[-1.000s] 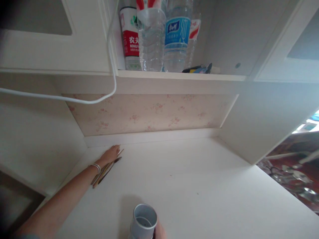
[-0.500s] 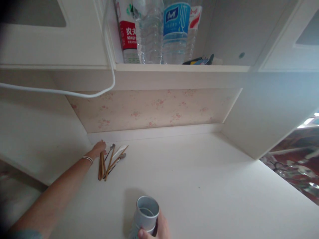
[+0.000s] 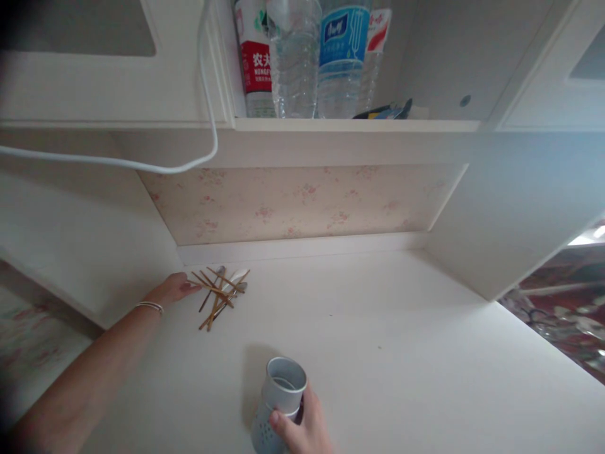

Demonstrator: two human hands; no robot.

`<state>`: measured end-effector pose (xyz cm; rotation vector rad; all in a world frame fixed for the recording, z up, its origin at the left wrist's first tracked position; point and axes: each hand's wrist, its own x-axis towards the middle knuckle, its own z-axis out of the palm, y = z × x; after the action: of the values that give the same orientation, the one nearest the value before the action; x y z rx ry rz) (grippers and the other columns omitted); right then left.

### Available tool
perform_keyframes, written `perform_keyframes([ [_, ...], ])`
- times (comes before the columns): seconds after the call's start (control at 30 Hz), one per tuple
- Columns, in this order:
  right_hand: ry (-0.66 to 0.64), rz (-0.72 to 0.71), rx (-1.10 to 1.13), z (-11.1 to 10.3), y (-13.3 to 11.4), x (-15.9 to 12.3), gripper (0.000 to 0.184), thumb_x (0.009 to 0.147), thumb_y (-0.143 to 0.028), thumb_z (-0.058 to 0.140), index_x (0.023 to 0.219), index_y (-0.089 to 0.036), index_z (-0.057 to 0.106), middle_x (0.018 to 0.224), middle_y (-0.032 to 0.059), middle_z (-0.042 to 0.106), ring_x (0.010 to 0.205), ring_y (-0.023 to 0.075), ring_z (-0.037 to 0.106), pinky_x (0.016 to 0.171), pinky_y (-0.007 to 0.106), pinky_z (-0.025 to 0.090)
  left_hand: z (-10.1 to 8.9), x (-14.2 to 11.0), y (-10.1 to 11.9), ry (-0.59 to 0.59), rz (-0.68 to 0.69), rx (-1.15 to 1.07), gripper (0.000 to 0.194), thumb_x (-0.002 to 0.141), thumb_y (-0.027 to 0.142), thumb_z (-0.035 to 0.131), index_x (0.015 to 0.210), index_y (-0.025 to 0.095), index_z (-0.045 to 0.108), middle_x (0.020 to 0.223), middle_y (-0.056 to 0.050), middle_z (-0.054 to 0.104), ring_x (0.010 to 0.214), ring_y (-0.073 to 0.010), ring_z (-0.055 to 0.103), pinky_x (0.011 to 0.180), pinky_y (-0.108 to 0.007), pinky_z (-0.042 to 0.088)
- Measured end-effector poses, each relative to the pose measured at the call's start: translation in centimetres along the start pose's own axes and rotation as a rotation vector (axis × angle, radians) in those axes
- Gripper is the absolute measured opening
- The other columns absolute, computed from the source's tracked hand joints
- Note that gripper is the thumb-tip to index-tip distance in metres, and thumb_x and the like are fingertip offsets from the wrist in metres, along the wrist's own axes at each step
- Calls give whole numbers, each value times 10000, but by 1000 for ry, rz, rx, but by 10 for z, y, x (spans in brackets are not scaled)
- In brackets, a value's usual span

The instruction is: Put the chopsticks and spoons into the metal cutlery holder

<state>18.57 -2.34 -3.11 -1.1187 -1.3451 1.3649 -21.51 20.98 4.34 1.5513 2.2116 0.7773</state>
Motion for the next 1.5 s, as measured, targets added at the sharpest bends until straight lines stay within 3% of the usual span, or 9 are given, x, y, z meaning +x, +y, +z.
perform_keyframes([
  [0.17, -6, -16, -16, -1, 5, -2, 623, 729, -663, 607, 1066, -139, 611, 926, 125, 692, 865, 282, 620, 752, 370, 476, 6, 0, -3, -31, -197, -71, 350, 902, 344, 565, 1202, 164, 547, 1194, -86, 584, 1005, -206, 604, 842, -416, 528],
  [0.3, -2, -4, -38, -1, 5, -3, 610, 739, -655, 604, 1058, -136, 610, 943, 131, 691, 877, 283, 617, 757, 372, 477, 13, 5, -1, -93, -216, -35, 346, 904, 347, 560, 1194, 159, 550, 1172, -84, 593, 979, -198, 611, 822, -404, 535],
  [0.43, 17, -4, -40, -1, 1, -3, 627, 727, -663, 609, 1059, -131, 613, 925, 132, 694, 870, 285, 617, 750, 374, 483, 23, 6, 10, -165, -51, 52, 325, 911, 387, 537, 1133, 154, 583, 1114, -75, 625, 955, -191, 618, 832, -398, 519],
  [0.6, 31, -4, -44, 1, 0, -3, 604, 719, -663, 608, 1026, -143, 630, 901, 120, 695, 851, 287, 621, 736, 374, 481, 48, 0, 29, -240, 219, 162, 212, 897, 367, 512, 960, 232, 663, 1039, -51, 689, 1047, -220, 604, 904, -314, 438],
  [0.7, 45, -8, -38, 2, 1, -3, 618, 716, -674, 598, 1027, -141, 630, 905, 119, 695, 848, 286, 620, 739, 375, 476, 60, -5, 29, -267, 338, 222, 232, 887, 324, 492, 963, 195, 669, 1060, -80, 681, 1052, -223, 601, 931, -300, 410],
  [0.83, 40, -2, -38, 1, 1, -4, 640, 710, -677, 609, 1043, -131, 622, 928, 125, 694, 862, 282, 614, 748, 370, 473, 61, -9, 14, -241, 396, 284, 284, 901, 301, 434, 1016, 171, 658, 1156, -107, 635, 1090, -212, 576, 968, -282, 382],
  [1.07, 15, 20, -10, -1, 0, -5, 583, 747, -624, 624, 1067, -137, 613, 965, 113, 689, 900, 267, 602, 776, 357, 472, 50, -20, -12, -175, 323, 362, 374, 943, 342, 334, 954, 159, 660, 1074, -130, 660, 1036, -219, 604, 936, -292, 402],
  [1.33, 44, 46, 44, 2, 2, -8, 570, 743, -588, 654, 1090, -138, 609, 992, 117, 691, 933, 279, 609, 799, 377, 485, 42, -34, 3, -83, 286, 320, 372, 933, 332, 351, 1130, 135, 597, 1207, -179, 594, 1118, -264, 568, 944, -350, 403],
  [1.5, 59, 136, 208, 2, -10, -4, 607, 734, -591, 669, 1138, -145, 586, 1026, 112, 690, 962, 283, 623, 806, 384, 495, 47, -81, 16, -22, 325, 212, 390, 936, 348, 339, 1162, 129, 569, 1211, -153, 586, 1166, -241, 531, 992, -331, 385],
])
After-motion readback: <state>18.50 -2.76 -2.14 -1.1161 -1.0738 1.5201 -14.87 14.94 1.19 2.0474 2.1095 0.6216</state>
